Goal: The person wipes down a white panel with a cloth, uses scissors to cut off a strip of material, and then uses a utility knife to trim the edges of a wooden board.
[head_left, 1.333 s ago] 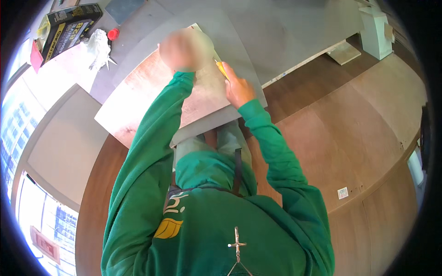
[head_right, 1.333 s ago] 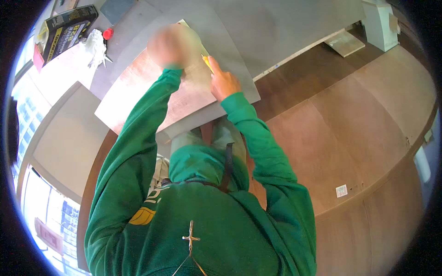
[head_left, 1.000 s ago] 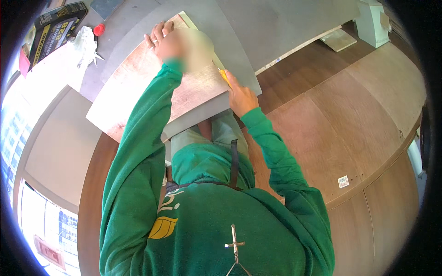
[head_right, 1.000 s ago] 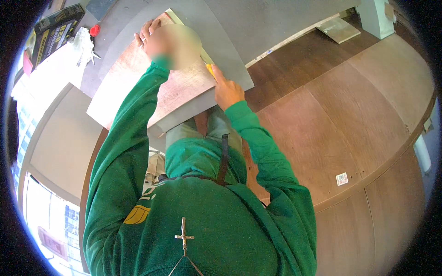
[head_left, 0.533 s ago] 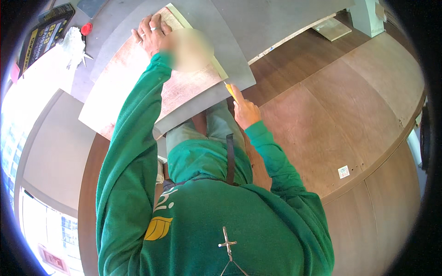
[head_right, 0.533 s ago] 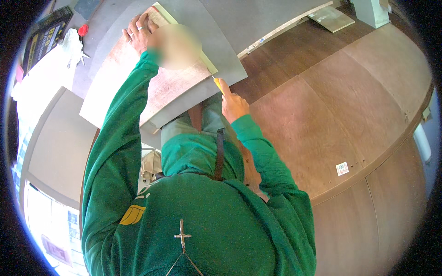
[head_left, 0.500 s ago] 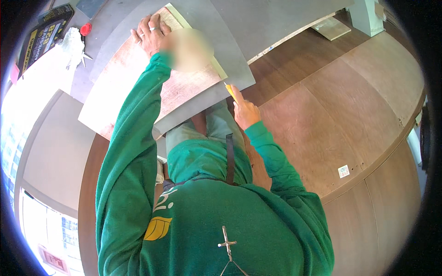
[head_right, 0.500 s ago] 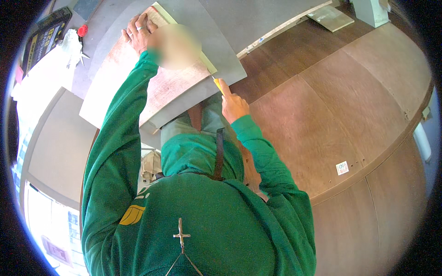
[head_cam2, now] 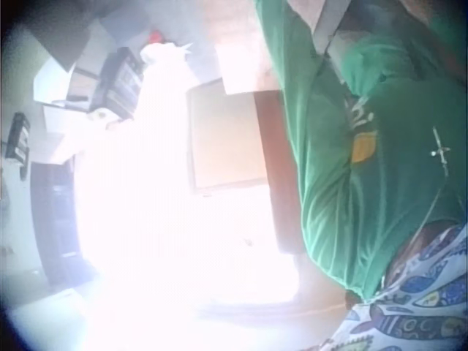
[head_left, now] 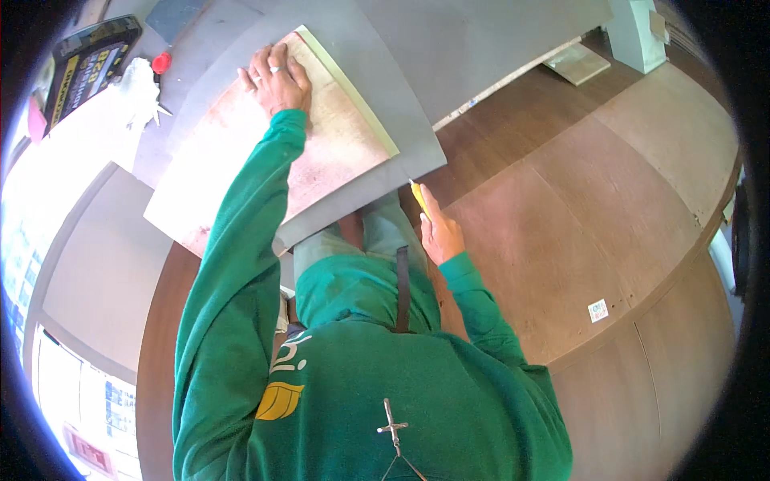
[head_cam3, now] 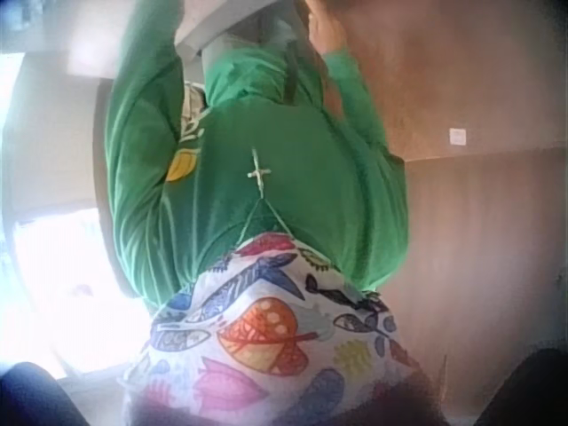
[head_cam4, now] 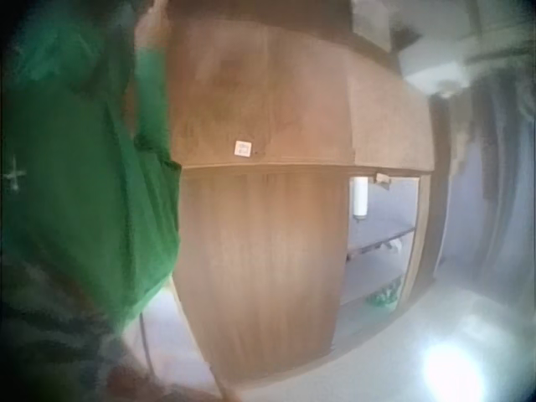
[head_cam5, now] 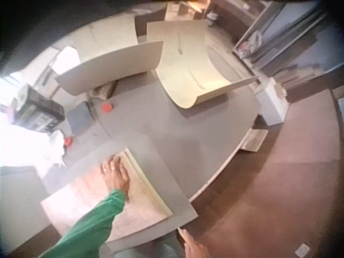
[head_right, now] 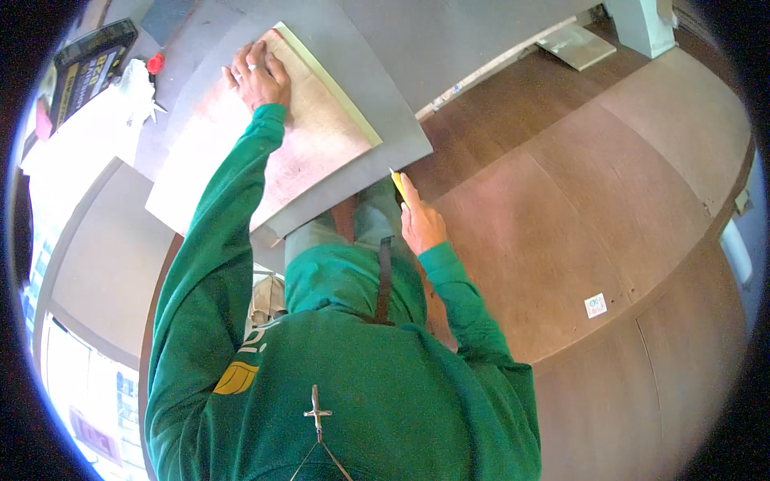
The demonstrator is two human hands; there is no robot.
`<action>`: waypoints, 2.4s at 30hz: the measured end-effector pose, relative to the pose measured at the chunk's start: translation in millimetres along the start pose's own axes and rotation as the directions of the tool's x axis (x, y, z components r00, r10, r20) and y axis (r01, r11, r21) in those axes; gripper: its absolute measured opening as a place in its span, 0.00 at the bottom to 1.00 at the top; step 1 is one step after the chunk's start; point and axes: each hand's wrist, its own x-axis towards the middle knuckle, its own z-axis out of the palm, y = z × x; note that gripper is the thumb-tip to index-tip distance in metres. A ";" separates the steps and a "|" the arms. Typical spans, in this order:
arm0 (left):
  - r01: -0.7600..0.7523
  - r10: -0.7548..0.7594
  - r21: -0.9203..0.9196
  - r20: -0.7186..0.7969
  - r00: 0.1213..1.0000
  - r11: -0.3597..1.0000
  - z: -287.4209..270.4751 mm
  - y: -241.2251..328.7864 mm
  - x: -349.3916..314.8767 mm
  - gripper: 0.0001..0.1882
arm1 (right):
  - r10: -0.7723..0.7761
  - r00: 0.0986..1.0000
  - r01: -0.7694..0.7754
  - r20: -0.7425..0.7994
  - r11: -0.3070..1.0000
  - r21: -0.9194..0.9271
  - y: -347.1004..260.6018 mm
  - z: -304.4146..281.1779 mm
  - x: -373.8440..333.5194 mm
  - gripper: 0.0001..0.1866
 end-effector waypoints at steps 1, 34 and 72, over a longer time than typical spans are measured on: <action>-0.007 0.007 -0.003 0.006 1.000 1.000 0.0 1.7 2.0 0.17 | -0.030 0.998 0.032 -0.059 0.999 0.037 -13.8 -6.1 8.5 0.35; 0.012 -0.012 0.009 0.032 0.999 1.000 -4.7 2.3 3.2 0.16 | -0.254 0.962 0.256 -0.096 0.967 0.007 -170.8 -21.7 237.7 0.32; -0.012 0.012 0.012 -0.019 1.000 1.000 1.5 1.5 0.3 0.18 | 0.055 0.991 -0.035 0.125 0.988 -0.153 -28.6 -2.6 64.5 0.31</action>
